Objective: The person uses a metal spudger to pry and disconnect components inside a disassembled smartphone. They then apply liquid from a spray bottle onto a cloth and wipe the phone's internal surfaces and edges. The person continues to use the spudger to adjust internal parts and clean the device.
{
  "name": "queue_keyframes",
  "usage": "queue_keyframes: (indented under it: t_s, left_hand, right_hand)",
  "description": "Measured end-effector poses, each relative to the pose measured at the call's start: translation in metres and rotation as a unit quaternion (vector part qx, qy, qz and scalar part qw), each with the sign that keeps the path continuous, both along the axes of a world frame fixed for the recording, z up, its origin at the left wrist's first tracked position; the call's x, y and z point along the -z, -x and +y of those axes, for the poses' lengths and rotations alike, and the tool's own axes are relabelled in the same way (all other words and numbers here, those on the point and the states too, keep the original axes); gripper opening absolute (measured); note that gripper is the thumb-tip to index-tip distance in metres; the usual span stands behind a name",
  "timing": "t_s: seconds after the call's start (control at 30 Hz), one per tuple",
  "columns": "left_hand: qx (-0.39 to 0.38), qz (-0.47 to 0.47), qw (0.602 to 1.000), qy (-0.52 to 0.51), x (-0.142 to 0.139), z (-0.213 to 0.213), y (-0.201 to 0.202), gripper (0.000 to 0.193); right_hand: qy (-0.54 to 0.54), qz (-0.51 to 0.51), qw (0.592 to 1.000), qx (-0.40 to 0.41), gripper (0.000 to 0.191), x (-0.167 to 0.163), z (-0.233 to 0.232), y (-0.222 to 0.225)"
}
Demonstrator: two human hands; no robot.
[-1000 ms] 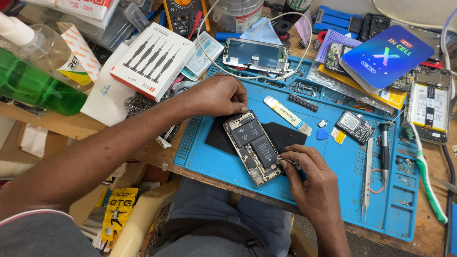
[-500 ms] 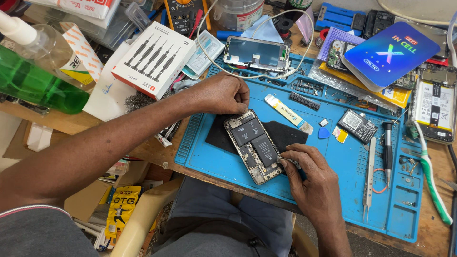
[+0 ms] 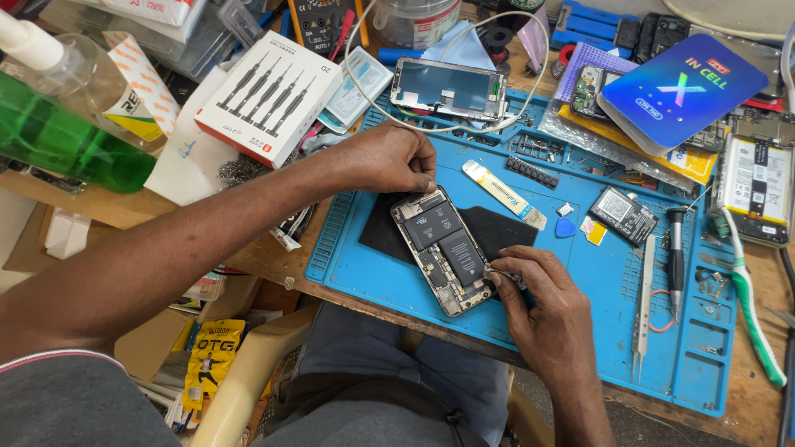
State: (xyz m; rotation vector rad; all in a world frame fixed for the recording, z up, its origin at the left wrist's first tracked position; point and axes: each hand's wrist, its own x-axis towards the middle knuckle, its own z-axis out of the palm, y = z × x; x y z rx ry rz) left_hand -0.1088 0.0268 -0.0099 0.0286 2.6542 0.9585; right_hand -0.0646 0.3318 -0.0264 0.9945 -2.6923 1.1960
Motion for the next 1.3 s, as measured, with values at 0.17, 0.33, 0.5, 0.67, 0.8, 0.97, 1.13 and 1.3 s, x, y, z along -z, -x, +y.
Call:
queue_keyframes:
  t_s: [0.17, 0.33, 0.5, 0.67, 0.8, 0.97, 1.13, 1.3]
  left_hand:
    - [0.019, 0.031, 0.999, -0.008, 0.002, -0.002, -0.002, 0.018]
    - [-0.04, 0.014, 0.993, -0.114, -0.013, -0.007, -0.025, 0.015]
    - [-0.002, 0.265, 0.964, 0.03, -0.014, -0.007, -0.092, 0.014]
    - [0.009, 0.342, 0.937, 0.075, -0.002, -0.002, -0.128, 0.028]
    - [0.035, 0.352, 0.929, 0.112, 0.001, 0.0, -0.131, 0.036]
    - [0.05, 0.35, 0.923, 0.15, -0.001, 0.0, -0.128, 0.043]
    - [0.094, 0.371, 0.905, 0.184, 0.001, 0.0, -0.126, 0.041]
    - [0.12, 0.33, 0.904, 0.242, 0.0, 0.002, -0.127, 0.042]
  right_hand:
    - [0.004, -0.003, 1.0, 0.012, 0.015, -0.006, -0.003, -0.003]
    - [0.029, 0.023, 0.998, 0.05, 0.017, -0.009, -0.001, -0.006]
    - [0.047, 0.043, 0.996, 0.068, 0.023, -0.006, 0.002, -0.007]
    - [0.033, 0.037, 0.997, 0.066, 0.021, -0.005, -0.001, -0.008]
    - [0.032, 0.038, 0.996, 0.069, 0.021, -0.006, -0.003, -0.01]
    - [0.025, 0.036, 0.996, 0.073, 0.021, -0.004, -0.003, -0.01]
    - [0.021, 0.032, 0.996, 0.075, 0.021, -0.005, -0.005, -0.009]
    - [0.021, 0.033, 0.997, 0.072, 0.02, -0.01, -0.007, -0.011]
